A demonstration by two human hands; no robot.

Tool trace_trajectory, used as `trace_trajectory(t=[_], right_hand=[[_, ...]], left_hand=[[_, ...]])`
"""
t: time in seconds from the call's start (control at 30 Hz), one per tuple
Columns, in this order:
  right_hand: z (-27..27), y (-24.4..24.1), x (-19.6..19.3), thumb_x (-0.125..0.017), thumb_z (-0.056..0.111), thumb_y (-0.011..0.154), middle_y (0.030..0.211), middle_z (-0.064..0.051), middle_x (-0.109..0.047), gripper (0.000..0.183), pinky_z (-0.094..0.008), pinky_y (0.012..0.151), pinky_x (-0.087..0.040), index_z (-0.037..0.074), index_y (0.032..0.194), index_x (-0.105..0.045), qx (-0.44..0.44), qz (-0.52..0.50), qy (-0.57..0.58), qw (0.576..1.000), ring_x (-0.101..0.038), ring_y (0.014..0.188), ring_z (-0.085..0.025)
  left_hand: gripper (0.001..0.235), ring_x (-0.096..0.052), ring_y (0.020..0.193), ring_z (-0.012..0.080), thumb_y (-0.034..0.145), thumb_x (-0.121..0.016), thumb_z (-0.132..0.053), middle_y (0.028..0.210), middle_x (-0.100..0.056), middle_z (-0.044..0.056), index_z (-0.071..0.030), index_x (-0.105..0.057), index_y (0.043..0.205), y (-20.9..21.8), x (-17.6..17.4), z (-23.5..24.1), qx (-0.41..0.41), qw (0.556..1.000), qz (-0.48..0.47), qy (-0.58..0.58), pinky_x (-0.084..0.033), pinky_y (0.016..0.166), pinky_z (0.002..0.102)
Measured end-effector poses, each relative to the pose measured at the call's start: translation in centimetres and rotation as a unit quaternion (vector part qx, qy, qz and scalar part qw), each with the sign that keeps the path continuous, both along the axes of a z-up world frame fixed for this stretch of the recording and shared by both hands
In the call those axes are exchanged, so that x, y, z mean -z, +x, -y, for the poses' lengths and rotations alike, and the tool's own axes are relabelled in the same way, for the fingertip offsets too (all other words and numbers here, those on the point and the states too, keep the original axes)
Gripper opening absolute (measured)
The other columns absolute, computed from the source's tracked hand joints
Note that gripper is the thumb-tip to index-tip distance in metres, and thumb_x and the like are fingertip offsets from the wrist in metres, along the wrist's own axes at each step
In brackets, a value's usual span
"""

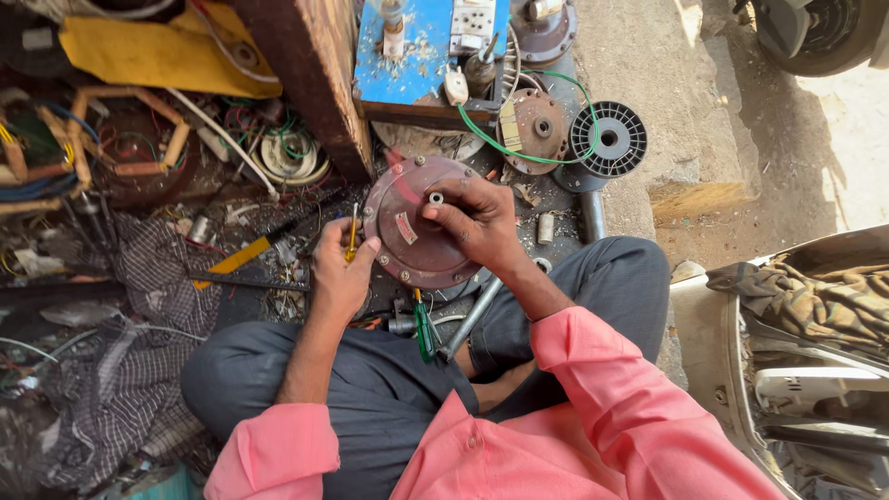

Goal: The person disassembles and repairs a ceiling fan motor. They use a screwdriver to detach wires from a capacitor, remove various screws, and take apart the motor housing to access the internal components.

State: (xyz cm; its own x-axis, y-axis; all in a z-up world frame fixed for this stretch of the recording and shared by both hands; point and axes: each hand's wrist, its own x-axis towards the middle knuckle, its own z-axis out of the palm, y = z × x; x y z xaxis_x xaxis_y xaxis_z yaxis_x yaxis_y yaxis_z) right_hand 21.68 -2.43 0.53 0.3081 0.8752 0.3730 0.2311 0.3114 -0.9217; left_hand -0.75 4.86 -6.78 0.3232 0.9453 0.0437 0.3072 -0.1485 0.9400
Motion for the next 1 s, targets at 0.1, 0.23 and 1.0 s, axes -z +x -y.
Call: trace_trajectory(t=[0.1,0.23,1.0], right_hand=[[0.3,0.1,-0.1,-0.069,0.011,0.101,0.093,-0.005,-0.076,0.018,-0.025,0.078,-0.058,-0.002,0.113,-0.073,-0.048,-0.008,-0.010,0.999,-0.070,0.086,-0.009],[0.2,0.7,0.0,-0.060,0.011,0.107,0.100,-0.005,-0.074,0.019,-0.026,0.088,-0.056,-0.001,0.119,-0.067,-0.106,-0.027,-0.011,0.994,-0.068,0.095,-0.010],[8.8,1.8,1.4,-0.070,0.020,0.107,0.105,-0.006,-0.069,0.031,-0.024,0.080,-0.054,-0.002,0.127,-0.062,0.232,-0.007,-0.073,0.970,-0.065,0.090,-0.011]], left_hand=[[0.034,-0.064,0.084,0.0135,0.092,-0.076,-0.011,0.098,-0.070,0.007,-0.001,-0.061,0.121,0.0,-0.3,0.1,0.003,1.000,0.006,-0.017,-0.055,0.076,0.030],[0.036,-0.064,0.077,0.0079,0.093,-0.068,-0.012,0.102,-0.070,0.002,-0.004,-0.056,0.126,0.3,-0.6,-0.1,0.005,0.988,0.054,-0.146,-0.056,0.057,0.026],[0.051,-0.059,0.061,0.0078,0.088,-0.073,-0.007,0.091,-0.068,0.004,-0.008,-0.056,0.136,-0.3,-1.6,1.0,0.020,0.962,0.116,-0.247,-0.045,0.048,0.022]])
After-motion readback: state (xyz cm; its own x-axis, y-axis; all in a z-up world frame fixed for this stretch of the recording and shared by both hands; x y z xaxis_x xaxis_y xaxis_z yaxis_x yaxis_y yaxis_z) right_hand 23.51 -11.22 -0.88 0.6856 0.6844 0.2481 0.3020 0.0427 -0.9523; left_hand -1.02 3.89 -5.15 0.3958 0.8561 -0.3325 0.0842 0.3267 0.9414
